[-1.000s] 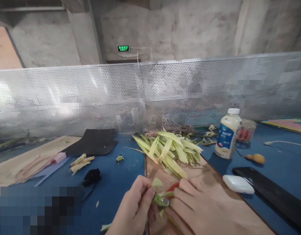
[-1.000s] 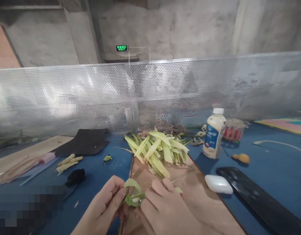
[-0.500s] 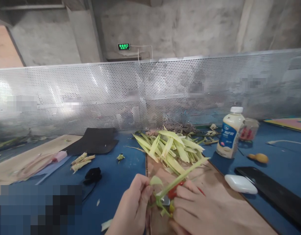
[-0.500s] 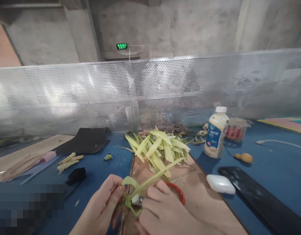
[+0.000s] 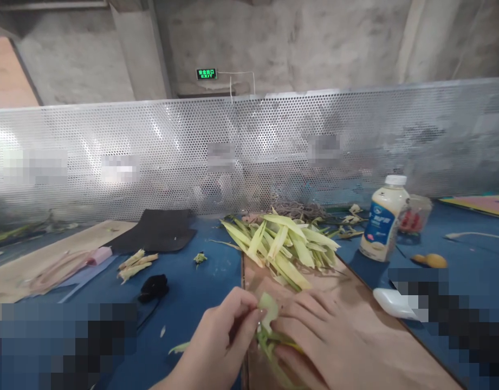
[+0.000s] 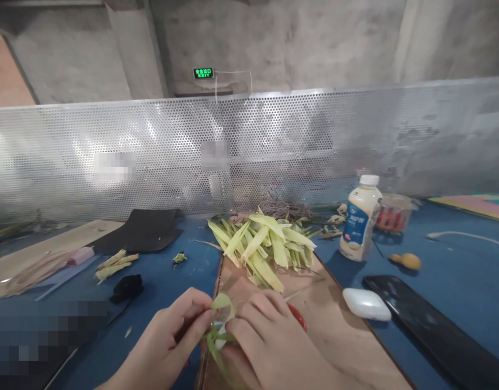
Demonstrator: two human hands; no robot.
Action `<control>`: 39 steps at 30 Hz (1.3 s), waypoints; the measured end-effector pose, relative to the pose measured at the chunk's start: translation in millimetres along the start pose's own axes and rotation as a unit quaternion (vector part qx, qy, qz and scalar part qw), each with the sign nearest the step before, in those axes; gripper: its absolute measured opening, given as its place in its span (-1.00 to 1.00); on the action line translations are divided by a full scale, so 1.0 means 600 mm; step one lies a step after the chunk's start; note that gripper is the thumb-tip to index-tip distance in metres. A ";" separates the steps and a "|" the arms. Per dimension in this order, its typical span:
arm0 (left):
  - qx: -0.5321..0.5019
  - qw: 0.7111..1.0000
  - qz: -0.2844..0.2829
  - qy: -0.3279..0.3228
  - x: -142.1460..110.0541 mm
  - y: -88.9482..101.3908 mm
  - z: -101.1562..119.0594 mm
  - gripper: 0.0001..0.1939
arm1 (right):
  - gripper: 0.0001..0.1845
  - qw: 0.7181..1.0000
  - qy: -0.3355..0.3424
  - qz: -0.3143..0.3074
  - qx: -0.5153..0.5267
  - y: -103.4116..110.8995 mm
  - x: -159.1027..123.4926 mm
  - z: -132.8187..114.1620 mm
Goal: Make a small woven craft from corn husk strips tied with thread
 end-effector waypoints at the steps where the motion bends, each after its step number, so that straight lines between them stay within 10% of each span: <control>1: -0.003 1.000 0.005 0.007 0.000 0.002 -0.002 -0.88 | -0.81 1.000 0.008 -0.023 0.006 -0.006 0.001 -0.003; 13: 0.095 0.988 -0.061 -0.102 -0.008 0.010 0.058 -0.93 | -0.77 0.987 -0.059 -0.060 0.137 -0.052 -0.031 0.032; 25: 0.178 0.956 -0.088 -0.214 -0.025 -0.007 0.081 -0.89 | -0.65 0.992 -0.030 0.001 0.126 -0.020 -0.019 0.018; 39: 0.255 0.933 -0.065 -0.245 -0.031 -0.003 0.087 -0.83 | -0.70 0.993 -0.030 -0.079 0.077 -0.004 -0.004 0.007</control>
Point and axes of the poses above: each hand's wrist, its own x-axis towards the middle knuckle, its own y-axis out of the back of the hand, z = x × y, the point moved 10 cm from there along x, towards the middle knuckle, and after that the axes turned 3 degrees about y, right-handed, at the moved point
